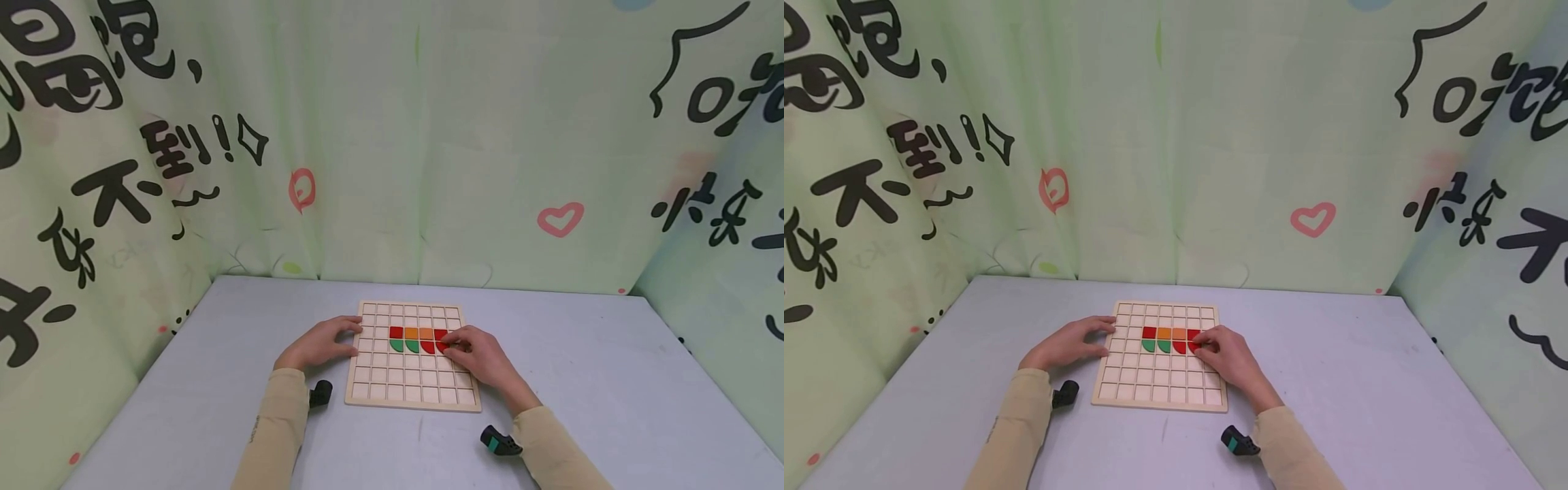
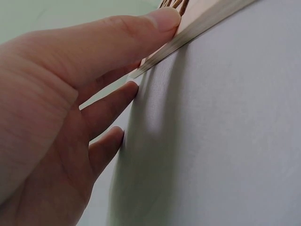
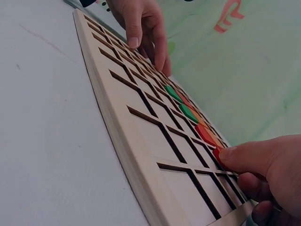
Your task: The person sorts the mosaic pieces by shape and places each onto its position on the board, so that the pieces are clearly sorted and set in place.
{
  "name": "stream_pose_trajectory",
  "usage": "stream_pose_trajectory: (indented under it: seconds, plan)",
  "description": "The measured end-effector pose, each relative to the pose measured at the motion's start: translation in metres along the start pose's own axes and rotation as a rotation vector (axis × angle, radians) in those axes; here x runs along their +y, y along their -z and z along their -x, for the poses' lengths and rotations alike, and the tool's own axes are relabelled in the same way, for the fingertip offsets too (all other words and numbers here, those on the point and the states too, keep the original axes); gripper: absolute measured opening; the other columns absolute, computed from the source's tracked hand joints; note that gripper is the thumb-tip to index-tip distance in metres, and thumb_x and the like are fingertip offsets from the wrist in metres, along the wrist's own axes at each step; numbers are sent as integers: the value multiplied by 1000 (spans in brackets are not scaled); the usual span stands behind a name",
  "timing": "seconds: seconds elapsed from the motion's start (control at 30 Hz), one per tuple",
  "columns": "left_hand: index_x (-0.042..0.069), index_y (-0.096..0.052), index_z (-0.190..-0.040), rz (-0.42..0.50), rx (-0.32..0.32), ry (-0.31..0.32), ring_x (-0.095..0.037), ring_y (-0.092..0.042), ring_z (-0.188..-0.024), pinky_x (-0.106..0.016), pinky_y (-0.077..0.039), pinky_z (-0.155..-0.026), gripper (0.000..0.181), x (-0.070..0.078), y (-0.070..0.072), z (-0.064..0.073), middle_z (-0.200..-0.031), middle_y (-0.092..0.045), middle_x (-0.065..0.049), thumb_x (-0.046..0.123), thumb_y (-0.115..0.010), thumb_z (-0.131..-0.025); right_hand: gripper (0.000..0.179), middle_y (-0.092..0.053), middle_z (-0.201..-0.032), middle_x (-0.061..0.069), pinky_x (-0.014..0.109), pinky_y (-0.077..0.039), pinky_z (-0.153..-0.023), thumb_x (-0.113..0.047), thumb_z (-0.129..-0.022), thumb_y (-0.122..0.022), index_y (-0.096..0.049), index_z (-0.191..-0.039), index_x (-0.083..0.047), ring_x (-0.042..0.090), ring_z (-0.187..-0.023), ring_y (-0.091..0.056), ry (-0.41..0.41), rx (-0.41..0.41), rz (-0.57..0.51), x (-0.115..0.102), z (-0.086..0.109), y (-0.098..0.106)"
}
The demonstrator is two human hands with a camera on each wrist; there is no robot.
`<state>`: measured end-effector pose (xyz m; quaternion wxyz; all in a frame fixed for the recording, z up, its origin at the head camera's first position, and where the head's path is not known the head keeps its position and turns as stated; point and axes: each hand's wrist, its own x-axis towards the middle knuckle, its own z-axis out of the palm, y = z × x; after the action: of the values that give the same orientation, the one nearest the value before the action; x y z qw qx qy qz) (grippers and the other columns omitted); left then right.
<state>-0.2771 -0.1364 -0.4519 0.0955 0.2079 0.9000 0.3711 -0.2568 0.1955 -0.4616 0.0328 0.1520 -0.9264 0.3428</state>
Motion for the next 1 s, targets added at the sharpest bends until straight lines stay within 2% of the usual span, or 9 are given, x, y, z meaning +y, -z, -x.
stream_pose_trajectory:
  seconds: [0.2,0.37,0.5,0.67,1.0]
  plan:
    - [6,-63,-126,-4,1,27,-25,-34,-142,-40,-30,-116,43,1,0,0,-149,-46,-2,14,-76,-86,21,-64,-103,4,31,-49,-73,-13,-87,-74,-71,-107,-9,16,-82,-54,-56,2,-34,2,0,4]
    - [5,-64,-125,-1,1,7,-27,-35,-141,-42,-30,-116,42,0,0,0,-149,-46,-3,14,-75,-86,22,-62,-95,1,31,-48,-73,-12,-86,-74,-69,-107,-7,16,-81,-54,-81,-4,-45,3,1,6]
    - [4,-64,-124,2,0,-17,-28,-36,-140,-43,-31,-115,42,-2,0,0,-148,-47,-6,14,-75,-86,21,-62,-93,1,29,-48,-70,-12,-86,-74,-68,-105,-6,16,-80,-53,-63,-13,-42,3,2,6]
    - [4,-64,-124,1,-1,-18,-28,-36,-141,-43,-31,-115,42,-2,0,-1,-148,-46,-5,16,-75,-86,15,-61,-92,2,29,-48,-70,-7,-87,-71,-68,-102,-7,16,-80,-52,-44,-4,-34,1,2,5]
    - [2,-64,-124,-30,12,-53,-30,-37,-139,-44,-33,-114,41,0,0,3,-147,-48,-7,16,-75,-86,16,-64,-97,2,29,-48,-70,-8,-88,-72,-69,-103,-8,14,-79,-53,-10,10,-40,2,2,3]
